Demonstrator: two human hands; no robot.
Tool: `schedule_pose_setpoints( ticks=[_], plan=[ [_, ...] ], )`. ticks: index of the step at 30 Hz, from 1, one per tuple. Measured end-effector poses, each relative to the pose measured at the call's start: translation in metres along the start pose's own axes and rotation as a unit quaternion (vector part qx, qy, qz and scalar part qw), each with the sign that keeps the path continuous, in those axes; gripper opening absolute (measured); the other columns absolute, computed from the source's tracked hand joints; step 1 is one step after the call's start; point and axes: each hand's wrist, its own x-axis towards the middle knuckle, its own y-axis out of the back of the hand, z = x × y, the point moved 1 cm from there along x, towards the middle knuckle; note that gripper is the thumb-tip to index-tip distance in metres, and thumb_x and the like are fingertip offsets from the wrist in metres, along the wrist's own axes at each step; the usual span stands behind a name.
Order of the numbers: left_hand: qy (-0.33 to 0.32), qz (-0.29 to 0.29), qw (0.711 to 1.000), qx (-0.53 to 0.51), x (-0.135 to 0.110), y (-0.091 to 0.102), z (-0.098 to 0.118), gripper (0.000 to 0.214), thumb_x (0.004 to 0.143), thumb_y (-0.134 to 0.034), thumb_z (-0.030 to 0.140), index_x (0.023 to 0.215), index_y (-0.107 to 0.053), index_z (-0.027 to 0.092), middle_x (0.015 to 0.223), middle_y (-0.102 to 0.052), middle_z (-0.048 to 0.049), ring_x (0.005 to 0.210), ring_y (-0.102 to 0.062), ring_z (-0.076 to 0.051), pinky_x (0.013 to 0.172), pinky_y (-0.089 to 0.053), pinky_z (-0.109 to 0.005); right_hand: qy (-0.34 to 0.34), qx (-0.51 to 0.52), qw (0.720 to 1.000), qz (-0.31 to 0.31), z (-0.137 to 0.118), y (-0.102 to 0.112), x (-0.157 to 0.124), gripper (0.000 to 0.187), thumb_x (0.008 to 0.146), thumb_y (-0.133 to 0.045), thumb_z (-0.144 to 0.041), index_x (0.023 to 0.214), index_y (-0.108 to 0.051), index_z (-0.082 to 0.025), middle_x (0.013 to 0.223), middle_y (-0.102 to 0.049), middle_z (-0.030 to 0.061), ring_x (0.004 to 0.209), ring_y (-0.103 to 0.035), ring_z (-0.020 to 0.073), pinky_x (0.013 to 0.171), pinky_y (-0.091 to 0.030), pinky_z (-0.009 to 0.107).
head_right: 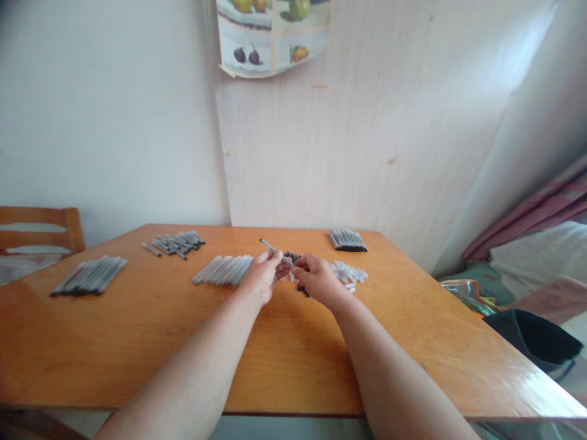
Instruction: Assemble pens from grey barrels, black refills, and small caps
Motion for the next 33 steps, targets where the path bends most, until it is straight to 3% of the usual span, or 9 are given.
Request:
schedule_pose_setpoints(
  ticks=[14,21,33],
  plan=[
    [-0.018,0.037,0.998,0.051,-0.0005,-0.0042,0.0029,0.016,0.079,-0.062,0.031,0.084,-0.057,0.016,0.077,-0.068,-0.0055,0.062,-0.064,-0.012,0.058,-0.049,-0.023,-0.031,0.001,0.999,-0.008,0.0004,-0.0061,0.0010,0.013,0.081,-0.056,-0.029,0.087,-0.059,-0.018,0.058,-0.060,-0.0016,0.046,-0.052,0.0087,0.042,-0.036,0.018],
    [-0.033,0.023,0.998,0.056,-0.0019,-0.0053,0.0046,0.021,0.075,-0.066,0.032,0.087,-0.057,0.017,0.081,-0.068,-0.0050,0.065,-0.063,-0.012,0.059,-0.048,-0.022,-0.026,-0.016,1.000,0.000,0.0023,-0.0080,0.0015,0.011,0.081,-0.056,-0.028,0.085,-0.059,-0.018,0.060,-0.062,-0.0004,0.048,-0.054,0.0093,0.042,-0.038,0.017],
    [-0.055,0.010,0.994,0.094,-0.0041,-0.0055,0.0059,0.021,0.078,-0.061,0.034,0.091,-0.056,0.018,0.080,-0.067,-0.0031,0.066,-0.062,-0.012,0.059,-0.047,-0.022,-0.081,0.023,0.996,-0.027,0.0011,-0.0081,0.0017,0.013,0.083,-0.055,-0.030,0.088,-0.059,-0.018,0.058,-0.061,-0.0007,0.047,-0.057,0.0098,0.043,-0.042,0.017]
  ],
)
